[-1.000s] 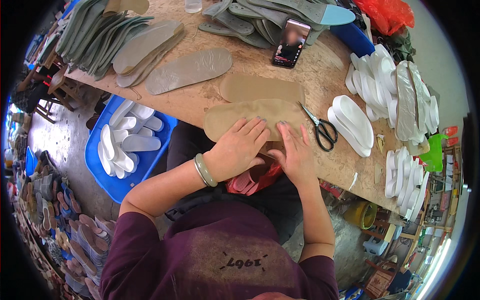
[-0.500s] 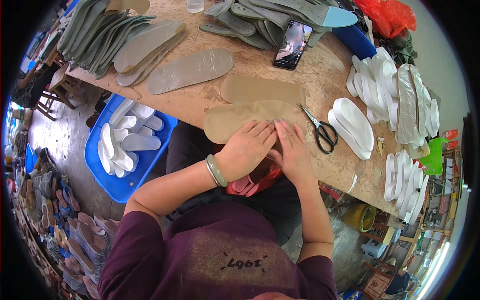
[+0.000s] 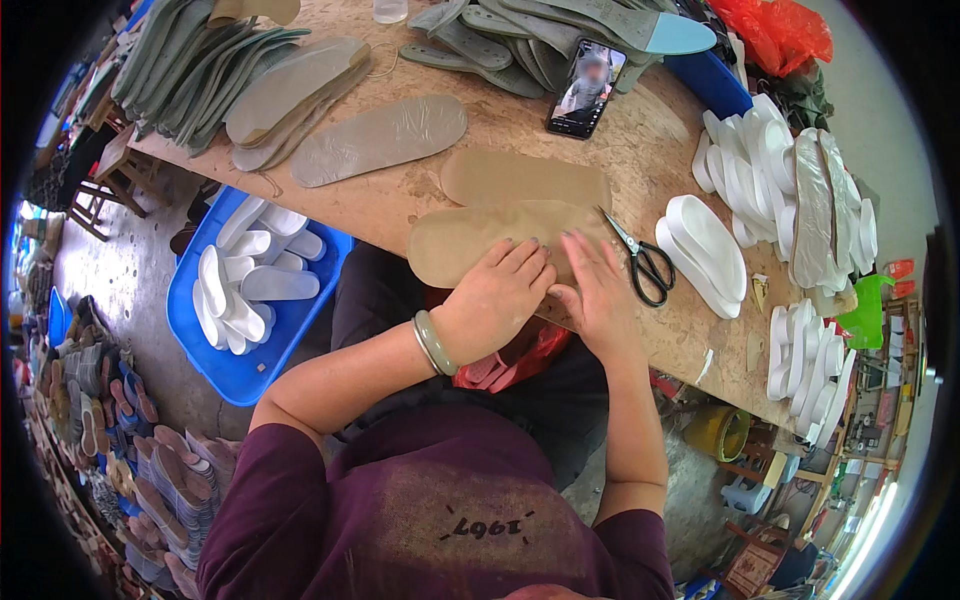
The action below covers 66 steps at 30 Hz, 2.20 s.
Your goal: Assembling shoe components by trimming and fitting insoles into soles.
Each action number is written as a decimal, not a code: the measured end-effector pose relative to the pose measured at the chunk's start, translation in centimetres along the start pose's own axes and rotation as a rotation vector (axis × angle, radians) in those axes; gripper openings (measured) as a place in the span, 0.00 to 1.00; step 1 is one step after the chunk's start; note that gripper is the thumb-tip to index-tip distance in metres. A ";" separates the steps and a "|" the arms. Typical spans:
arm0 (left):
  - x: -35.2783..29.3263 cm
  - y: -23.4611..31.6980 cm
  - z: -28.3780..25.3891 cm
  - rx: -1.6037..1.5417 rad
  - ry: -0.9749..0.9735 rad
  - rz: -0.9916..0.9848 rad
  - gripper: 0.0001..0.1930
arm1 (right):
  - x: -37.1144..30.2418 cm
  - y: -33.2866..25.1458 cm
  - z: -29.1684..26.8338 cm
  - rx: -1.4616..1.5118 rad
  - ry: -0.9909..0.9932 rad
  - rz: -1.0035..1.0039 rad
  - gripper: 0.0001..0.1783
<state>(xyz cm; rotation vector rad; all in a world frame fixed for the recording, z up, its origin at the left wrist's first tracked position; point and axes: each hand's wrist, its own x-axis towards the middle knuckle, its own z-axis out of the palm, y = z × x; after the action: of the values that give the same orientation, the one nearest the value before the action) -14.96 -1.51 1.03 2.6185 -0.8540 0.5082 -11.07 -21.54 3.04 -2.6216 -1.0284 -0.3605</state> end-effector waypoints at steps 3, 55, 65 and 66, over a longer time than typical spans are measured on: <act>-0.1 -0.1 0.0 -0.020 0.016 0.004 0.21 | 1.0 0.6 0.3 0.174 -0.116 -0.056 0.34; 7.5 -7.8 -0.8 -0.352 -0.359 -0.309 0.15 | 7.2 5.7 1.0 0.614 -0.353 0.363 0.18; 6.6 -7.6 -0.8 -0.324 -0.208 -0.315 0.10 | 7.7 4.9 1.4 0.547 -0.261 0.319 0.10; 6.6 -7.6 -0.8 -0.321 -0.201 -0.320 0.10 | 7.7 4.8 1.4 0.529 -0.250 0.337 0.09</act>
<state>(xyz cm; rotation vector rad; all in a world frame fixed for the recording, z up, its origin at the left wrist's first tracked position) -5.50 1.36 3.04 2.4620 -0.5041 0.0186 -2.08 -19.64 3.41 -2.3169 -0.6148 0.2880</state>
